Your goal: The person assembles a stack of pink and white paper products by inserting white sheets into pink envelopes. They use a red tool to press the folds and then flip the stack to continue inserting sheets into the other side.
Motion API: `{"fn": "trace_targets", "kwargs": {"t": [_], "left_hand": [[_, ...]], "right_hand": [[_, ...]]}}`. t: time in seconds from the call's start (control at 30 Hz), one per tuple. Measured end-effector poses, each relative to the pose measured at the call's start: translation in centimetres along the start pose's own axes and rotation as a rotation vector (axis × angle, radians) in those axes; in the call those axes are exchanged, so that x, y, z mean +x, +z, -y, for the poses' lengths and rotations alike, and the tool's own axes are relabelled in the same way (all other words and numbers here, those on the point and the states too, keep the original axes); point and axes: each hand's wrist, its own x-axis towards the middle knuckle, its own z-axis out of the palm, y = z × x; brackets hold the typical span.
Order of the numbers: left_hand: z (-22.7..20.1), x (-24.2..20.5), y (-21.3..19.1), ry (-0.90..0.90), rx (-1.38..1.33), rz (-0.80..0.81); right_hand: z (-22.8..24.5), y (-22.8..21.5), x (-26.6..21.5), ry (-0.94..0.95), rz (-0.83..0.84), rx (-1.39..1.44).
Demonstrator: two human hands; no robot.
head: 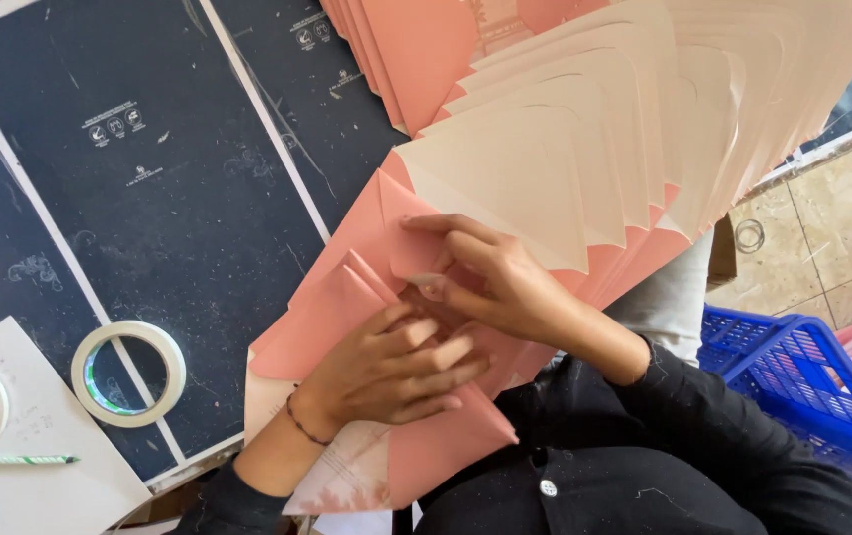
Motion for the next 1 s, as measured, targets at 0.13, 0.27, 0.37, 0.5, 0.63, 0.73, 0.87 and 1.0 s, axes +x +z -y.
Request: {"fn": "trace_targets", "kwargs": {"t": [0.13,0.27,0.37,0.5,0.63,0.73,0.87,1.0], "left_hand": [[0.6,0.7,0.1,-0.062,-0.062,0.129],[1.0,0.5,-0.2,-0.1,-0.125,0.208],[0.8,-0.2,0.4,-0.129,-0.082,0.277],[1.0,-0.3,0.7,-0.165,-0.072,0.285],[1.3,-2.1,1.8,-0.168,-0.013,0.265],[0.4,-3.5,1.8,-0.106,0.039,0.151],[-0.3,-5.4,1.4,-0.045,0.151,0.042],[2.4,-0.9,3.4,-0.087,0.154,0.008]], "right_hand": [[-1.1,-1.4,-0.7,0.198,-0.136,0.331],[-2.5,-6.9,-0.8,0.248,-0.305,0.369],[-2.6,-6.6,0.0,0.172,-0.066,0.454],[0.4,-4.3,0.5,0.154,0.231,0.574],[0.2,-1.0,-0.4,0.034,0.249,0.209],[-1.0,0.9,-1.2,-0.074,0.162,0.004],[-3.3,4.5,-2.4,-0.282,0.087,-0.577],[-2.9,4.1,-2.4,-0.344,0.079,-0.722]]}}
